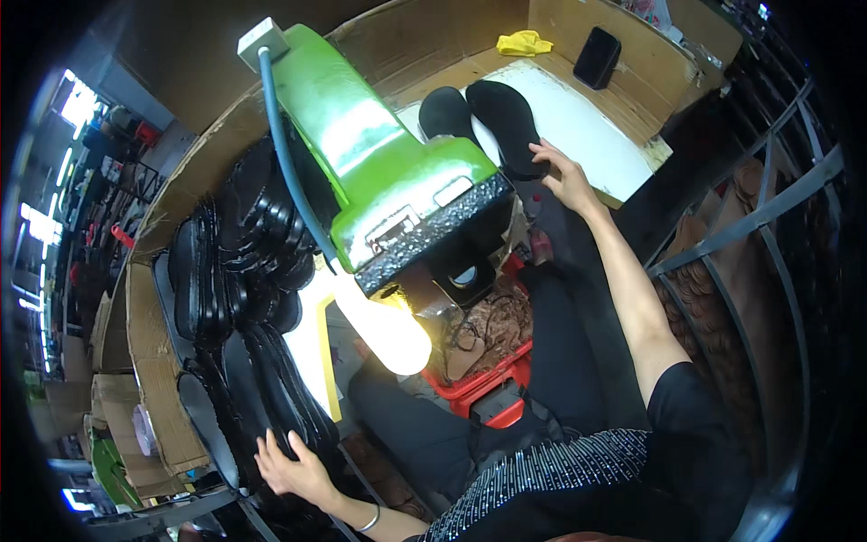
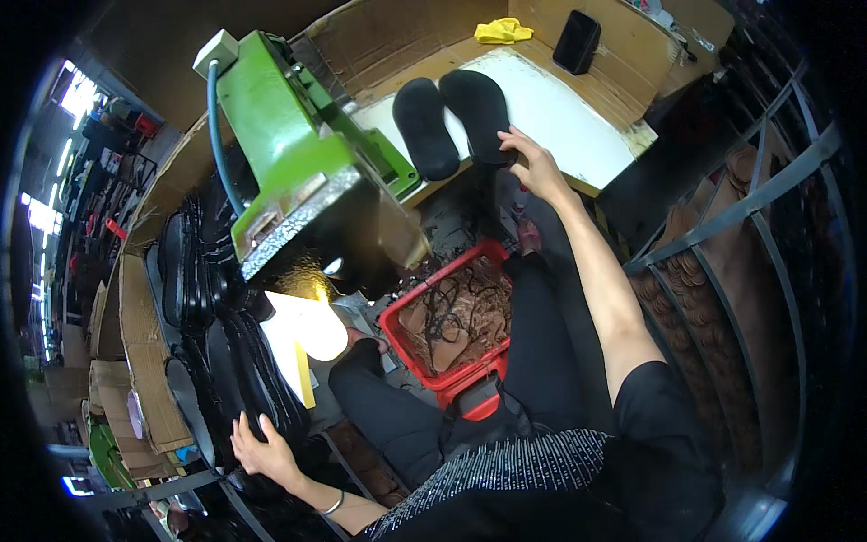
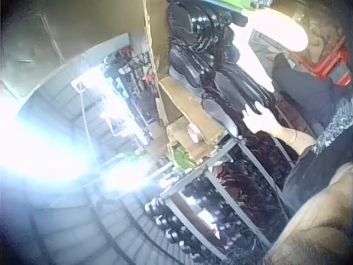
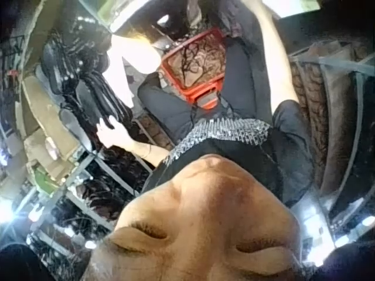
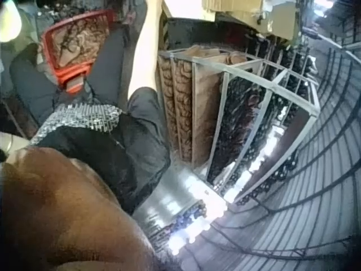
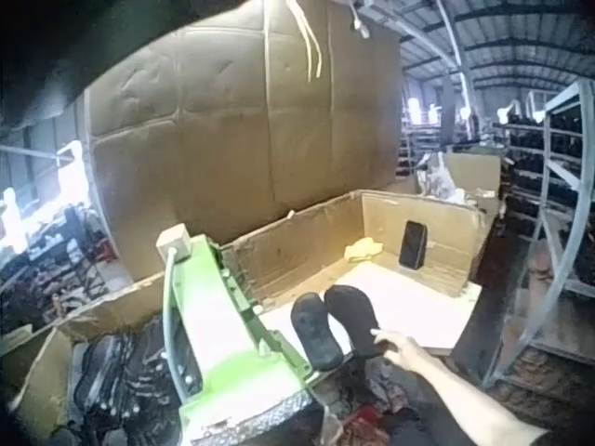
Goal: The recorder is grinding the edges of shoe soles using an industrial machine.
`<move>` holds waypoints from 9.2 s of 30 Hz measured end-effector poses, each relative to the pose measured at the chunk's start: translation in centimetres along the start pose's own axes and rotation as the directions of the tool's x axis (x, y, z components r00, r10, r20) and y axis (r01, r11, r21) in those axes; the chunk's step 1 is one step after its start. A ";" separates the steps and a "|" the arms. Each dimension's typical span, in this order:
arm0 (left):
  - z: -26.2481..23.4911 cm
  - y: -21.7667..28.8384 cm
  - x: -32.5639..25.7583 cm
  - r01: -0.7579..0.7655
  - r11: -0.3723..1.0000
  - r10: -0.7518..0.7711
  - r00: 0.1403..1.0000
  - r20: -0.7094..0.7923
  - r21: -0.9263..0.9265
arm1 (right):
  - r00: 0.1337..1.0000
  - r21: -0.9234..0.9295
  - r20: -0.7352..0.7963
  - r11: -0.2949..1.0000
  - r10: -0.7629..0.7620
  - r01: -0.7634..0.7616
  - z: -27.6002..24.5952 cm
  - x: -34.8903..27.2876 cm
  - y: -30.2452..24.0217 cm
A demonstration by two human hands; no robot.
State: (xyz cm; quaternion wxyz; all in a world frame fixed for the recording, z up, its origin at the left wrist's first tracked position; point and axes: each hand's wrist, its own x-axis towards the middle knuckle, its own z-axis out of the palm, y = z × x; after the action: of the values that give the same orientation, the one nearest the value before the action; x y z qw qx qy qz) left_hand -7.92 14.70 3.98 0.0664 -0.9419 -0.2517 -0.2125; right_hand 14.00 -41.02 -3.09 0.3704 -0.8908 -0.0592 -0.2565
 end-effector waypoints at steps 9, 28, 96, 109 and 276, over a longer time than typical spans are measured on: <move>-2.7 -4.4 0.3 -0.051 0.912 0.003 0.993 -0.116 -0.408 | 0.997 -0.057 -0.080 0.998 -0.013 0.008 3.6 -9.8 -7.1; -10.5 12.3 -1.3 -0.009 -0.126 0.572 0.816 -0.080 -0.992 | 0.868 0.592 0.487 0.694 0.096 -0.409 8.6 -19.2 -13.0; 7.6 17.2 -7.7 0.435 0.095 0.808 0.492 0.325 -0.895 | 0.955 0.565 0.277 0.787 0.103 -0.249 5.2 -10.0 -20.1; 2.1 24.1 -7.5 0.283 -0.100 0.396 0.891 0.223 -0.954 | 0.563 0.659 0.663 -0.029 0.494 -0.751 3.9 -28.6 -10.1; 3.8 17.0 0.1 0.338 -0.214 0.361 0.899 0.248 -0.916 | 0.881 0.922 0.172 0.242 0.440 -0.301 3.0 -8.9 -14.9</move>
State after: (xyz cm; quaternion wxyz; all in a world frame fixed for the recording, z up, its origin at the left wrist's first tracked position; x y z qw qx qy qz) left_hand 2.07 0.90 0.26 -0.7492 -0.6533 0.0125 -0.1084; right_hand 3.15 -27.49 0.03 0.8618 -0.4873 0.0404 -0.1348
